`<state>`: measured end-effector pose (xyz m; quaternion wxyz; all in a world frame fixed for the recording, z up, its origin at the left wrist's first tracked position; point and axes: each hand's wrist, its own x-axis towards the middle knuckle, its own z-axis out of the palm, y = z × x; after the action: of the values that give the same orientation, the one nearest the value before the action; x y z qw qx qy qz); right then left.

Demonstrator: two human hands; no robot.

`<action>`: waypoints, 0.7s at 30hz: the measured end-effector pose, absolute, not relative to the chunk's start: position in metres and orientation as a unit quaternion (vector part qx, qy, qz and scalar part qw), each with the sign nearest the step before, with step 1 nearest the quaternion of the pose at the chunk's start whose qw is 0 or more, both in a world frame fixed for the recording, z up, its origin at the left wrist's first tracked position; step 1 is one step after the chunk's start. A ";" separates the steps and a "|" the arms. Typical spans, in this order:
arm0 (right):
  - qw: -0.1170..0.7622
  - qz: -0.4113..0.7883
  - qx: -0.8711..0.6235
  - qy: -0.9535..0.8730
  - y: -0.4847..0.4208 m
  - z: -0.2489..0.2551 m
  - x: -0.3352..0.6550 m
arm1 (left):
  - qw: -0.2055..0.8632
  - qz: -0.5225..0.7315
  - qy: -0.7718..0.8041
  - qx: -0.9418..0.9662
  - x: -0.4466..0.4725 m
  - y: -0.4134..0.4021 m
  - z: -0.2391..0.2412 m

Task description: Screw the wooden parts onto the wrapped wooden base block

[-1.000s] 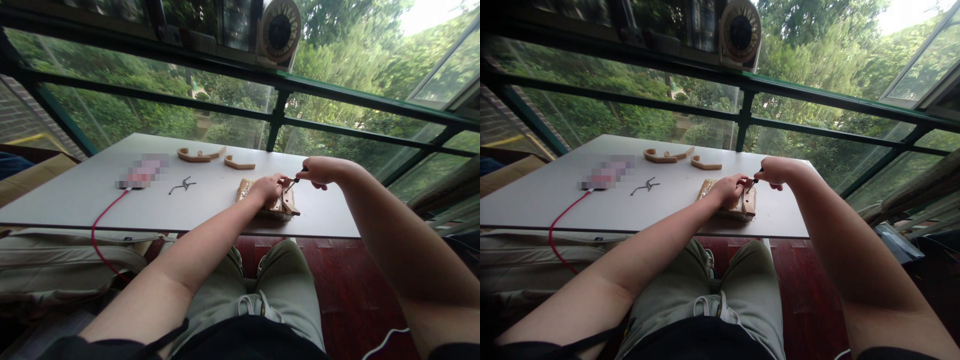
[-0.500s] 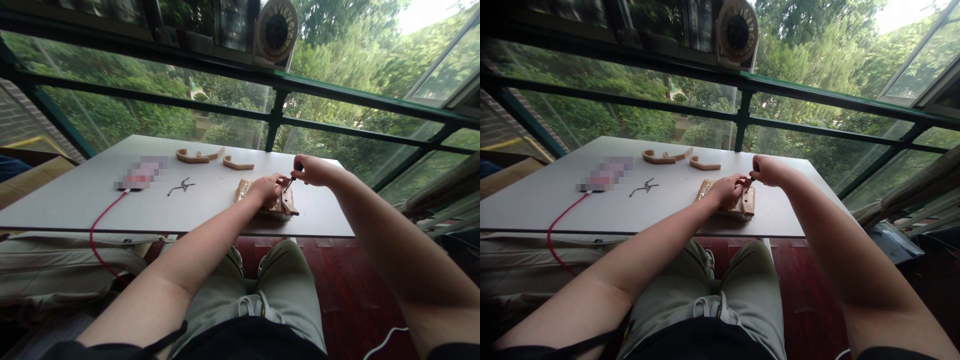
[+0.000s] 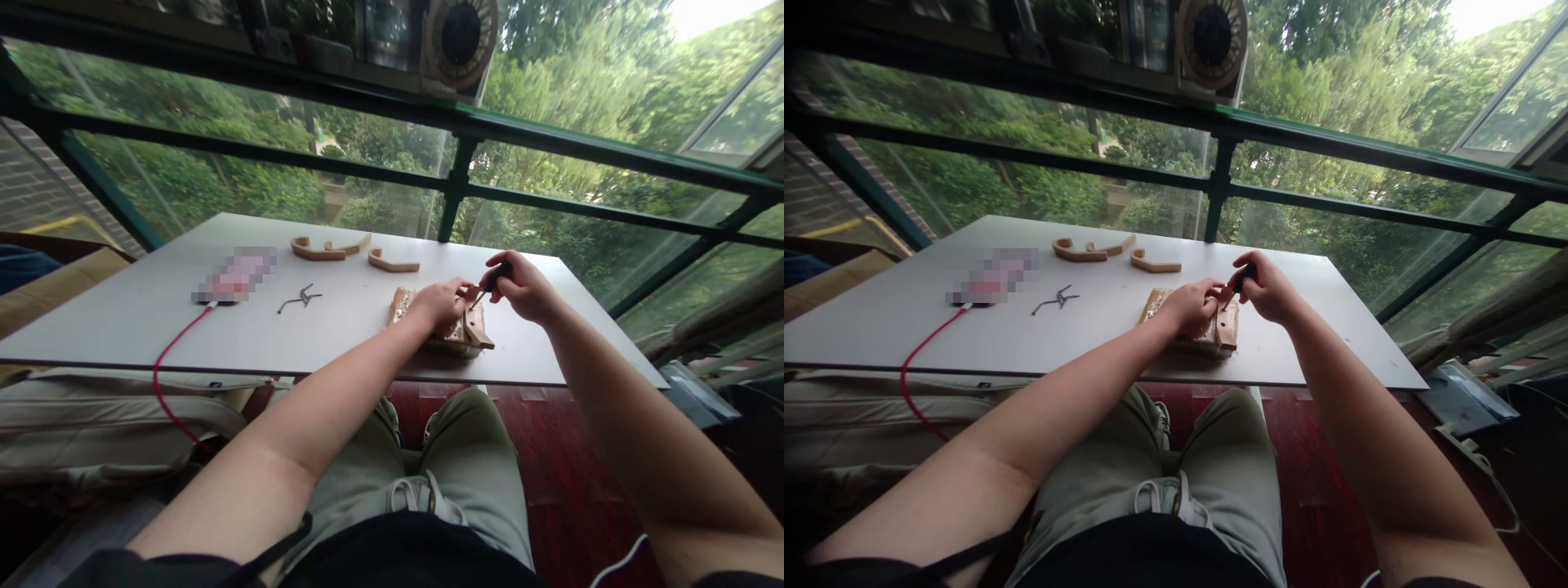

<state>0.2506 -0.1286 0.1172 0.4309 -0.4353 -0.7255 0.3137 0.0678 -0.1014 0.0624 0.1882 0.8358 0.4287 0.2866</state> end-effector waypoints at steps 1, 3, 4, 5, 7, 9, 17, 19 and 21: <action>0.429 0.316 -0.439 -0.724 -0.129 0.117 0.253 | 0.189 0.285 0.433 0.834 0.068 -0.103 0.064; 0.425 0.320 -0.442 -0.722 -0.129 0.118 0.256 | 0.189 0.283 0.441 0.831 0.068 -0.105 0.065; 0.423 0.320 -0.442 -0.723 -0.130 0.119 0.258 | 0.188 0.282 0.443 0.830 0.068 -0.105 0.066; 0.422 0.319 -0.443 -0.724 -0.130 0.119 0.259 | 0.186 0.281 0.445 0.830 0.068 -0.106 0.066; 0.419 0.317 -0.448 -0.724 -0.130 0.120 0.262 | 0.181 0.281 0.446 0.830 0.069 -0.106 0.065; 0.419 0.308 -0.463 -0.718 -0.130 0.121 0.264 | 0.179 0.283 0.446 0.830 0.069 -0.105 0.063; 0.426 0.146 -0.567 -0.690 -0.124 0.113 0.257 | 0.184 0.292 0.435 0.832 0.068 -0.102 0.060; 0.416 0.092 -0.578 -0.696 -0.122 0.112 0.253 | 0.186 0.287 0.439 0.831 0.068 -0.103 0.062; 0.409 0.048 -0.582 -0.701 -0.121 0.111 0.248 | 0.192 0.280 0.445 0.829 0.068 -0.105 0.064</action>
<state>0.2485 -0.1213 0.1113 0.4093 -0.5820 -0.7010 0.0484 0.0685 -0.1050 0.0641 0.1915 0.8287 0.4453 0.2799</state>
